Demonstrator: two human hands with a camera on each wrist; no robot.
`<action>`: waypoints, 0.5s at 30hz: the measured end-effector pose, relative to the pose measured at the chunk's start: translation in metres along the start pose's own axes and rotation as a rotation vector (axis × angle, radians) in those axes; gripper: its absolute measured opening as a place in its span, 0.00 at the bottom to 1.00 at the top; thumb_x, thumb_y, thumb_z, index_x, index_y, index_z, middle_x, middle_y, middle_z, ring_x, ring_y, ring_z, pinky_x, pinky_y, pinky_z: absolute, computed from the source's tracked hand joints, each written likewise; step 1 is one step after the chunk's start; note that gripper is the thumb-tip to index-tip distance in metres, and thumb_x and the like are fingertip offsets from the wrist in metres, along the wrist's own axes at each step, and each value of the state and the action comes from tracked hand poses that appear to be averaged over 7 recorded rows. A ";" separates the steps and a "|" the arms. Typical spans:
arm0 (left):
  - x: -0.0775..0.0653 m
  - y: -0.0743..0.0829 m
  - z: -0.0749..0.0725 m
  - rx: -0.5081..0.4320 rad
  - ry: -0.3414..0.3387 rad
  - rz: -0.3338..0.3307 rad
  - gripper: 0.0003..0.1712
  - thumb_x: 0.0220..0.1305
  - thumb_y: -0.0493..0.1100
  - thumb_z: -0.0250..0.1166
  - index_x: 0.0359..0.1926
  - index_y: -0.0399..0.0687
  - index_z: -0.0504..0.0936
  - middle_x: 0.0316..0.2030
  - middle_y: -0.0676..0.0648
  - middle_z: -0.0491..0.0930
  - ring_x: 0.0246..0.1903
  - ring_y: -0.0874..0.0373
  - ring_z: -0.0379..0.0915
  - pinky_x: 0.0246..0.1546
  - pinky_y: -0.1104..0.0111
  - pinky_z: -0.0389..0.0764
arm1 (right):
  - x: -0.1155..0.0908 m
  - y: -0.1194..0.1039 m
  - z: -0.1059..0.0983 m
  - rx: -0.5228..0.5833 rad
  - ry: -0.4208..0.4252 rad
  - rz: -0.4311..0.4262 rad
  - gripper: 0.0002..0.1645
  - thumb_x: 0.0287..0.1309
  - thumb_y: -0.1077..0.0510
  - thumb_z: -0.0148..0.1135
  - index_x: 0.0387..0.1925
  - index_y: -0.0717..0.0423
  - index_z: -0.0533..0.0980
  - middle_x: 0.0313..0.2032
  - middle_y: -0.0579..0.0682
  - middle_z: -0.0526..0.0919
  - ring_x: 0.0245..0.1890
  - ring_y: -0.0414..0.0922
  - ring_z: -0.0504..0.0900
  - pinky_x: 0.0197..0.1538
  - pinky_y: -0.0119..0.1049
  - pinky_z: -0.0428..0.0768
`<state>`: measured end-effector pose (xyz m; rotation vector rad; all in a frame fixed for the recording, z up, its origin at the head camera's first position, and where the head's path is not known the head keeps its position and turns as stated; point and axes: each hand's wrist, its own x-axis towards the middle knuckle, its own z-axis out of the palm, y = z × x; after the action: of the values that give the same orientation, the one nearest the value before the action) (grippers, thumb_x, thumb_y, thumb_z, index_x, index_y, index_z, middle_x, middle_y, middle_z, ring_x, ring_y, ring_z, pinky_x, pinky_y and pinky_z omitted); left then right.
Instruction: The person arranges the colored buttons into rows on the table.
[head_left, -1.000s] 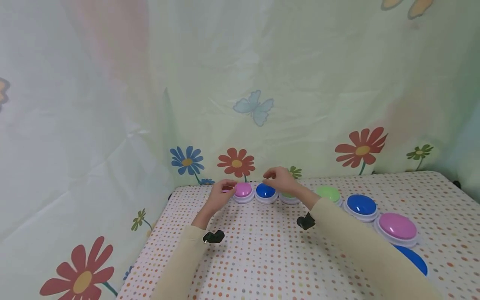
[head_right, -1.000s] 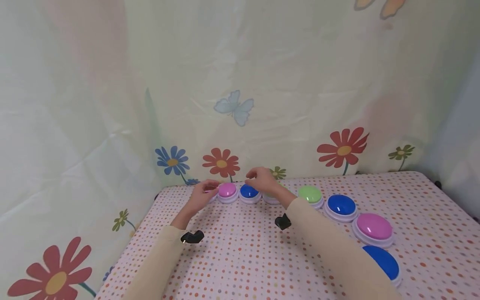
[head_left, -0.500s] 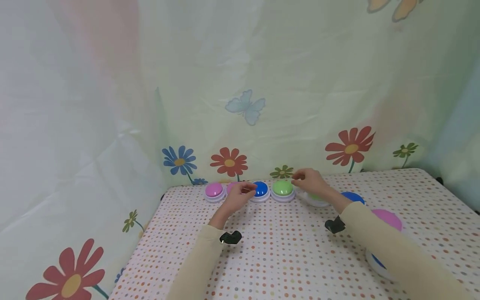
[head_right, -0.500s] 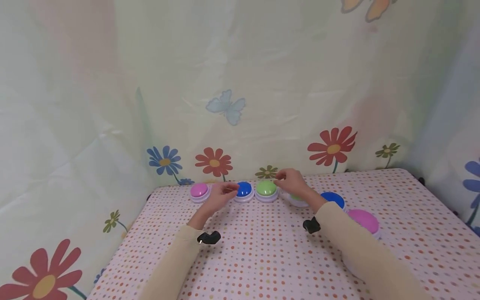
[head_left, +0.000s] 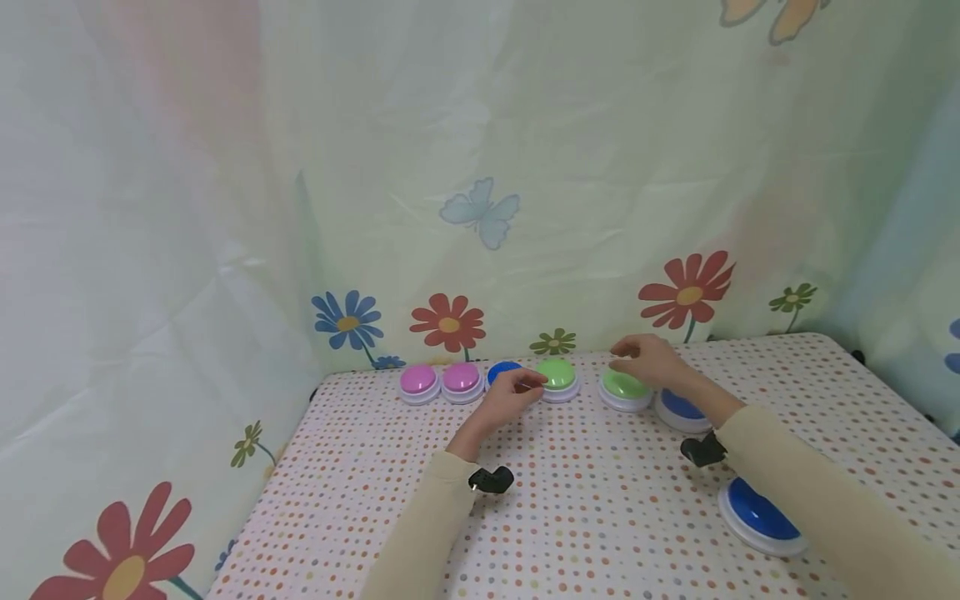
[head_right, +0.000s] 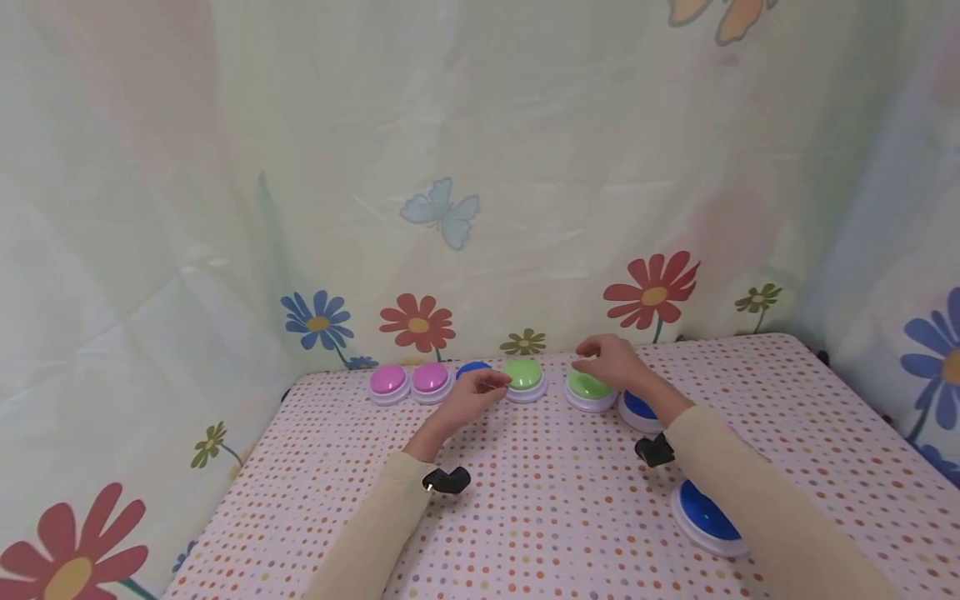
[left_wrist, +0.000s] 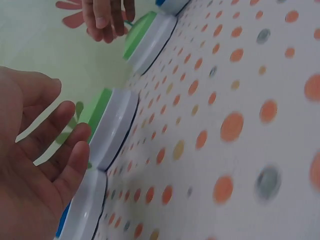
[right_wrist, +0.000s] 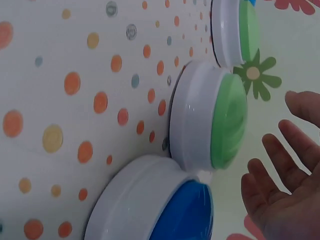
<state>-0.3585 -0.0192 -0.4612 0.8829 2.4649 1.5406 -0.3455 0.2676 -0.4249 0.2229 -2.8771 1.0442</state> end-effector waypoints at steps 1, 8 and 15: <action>0.001 0.001 0.003 0.005 -0.005 -0.001 0.14 0.69 0.38 0.60 0.53 0.38 0.80 0.44 0.48 0.80 0.41 0.60 0.76 0.38 0.71 0.78 | -0.002 0.000 -0.002 0.001 -0.010 0.004 0.26 0.62 0.52 0.62 0.55 0.66 0.74 0.53 0.67 0.76 0.56 0.65 0.70 0.56 0.60 0.70; 0.009 0.007 0.026 0.001 -0.023 -0.012 0.14 0.68 0.38 0.62 0.52 0.38 0.81 0.42 0.50 0.81 0.40 0.62 0.76 0.38 0.72 0.78 | -0.007 0.009 -0.013 0.001 -0.079 -0.004 0.32 0.58 0.51 0.67 0.58 0.68 0.72 0.55 0.69 0.74 0.55 0.64 0.70 0.52 0.58 0.73; 0.012 0.021 0.048 -0.015 -0.061 -0.038 0.23 0.66 0.39 0.64 0.60 0.38 0.76 0.50 0.43 0.79 0.44 0.62 0.76 0.39 0.72 0.79 | -0.016 0.017 -0.019 0.004 -0.110 0.001 0.37 0.56 0.51 0.69 0.60 0.70 0.69 0.57 0.71 0.72 0.57 0.68 0.68 0.54 0.62 0.72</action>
<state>-0.3414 0.0312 -0.4643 0.8618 2.4109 1.4952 -0.3316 0.2951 -0.4229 0.2885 -2.9725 1.0700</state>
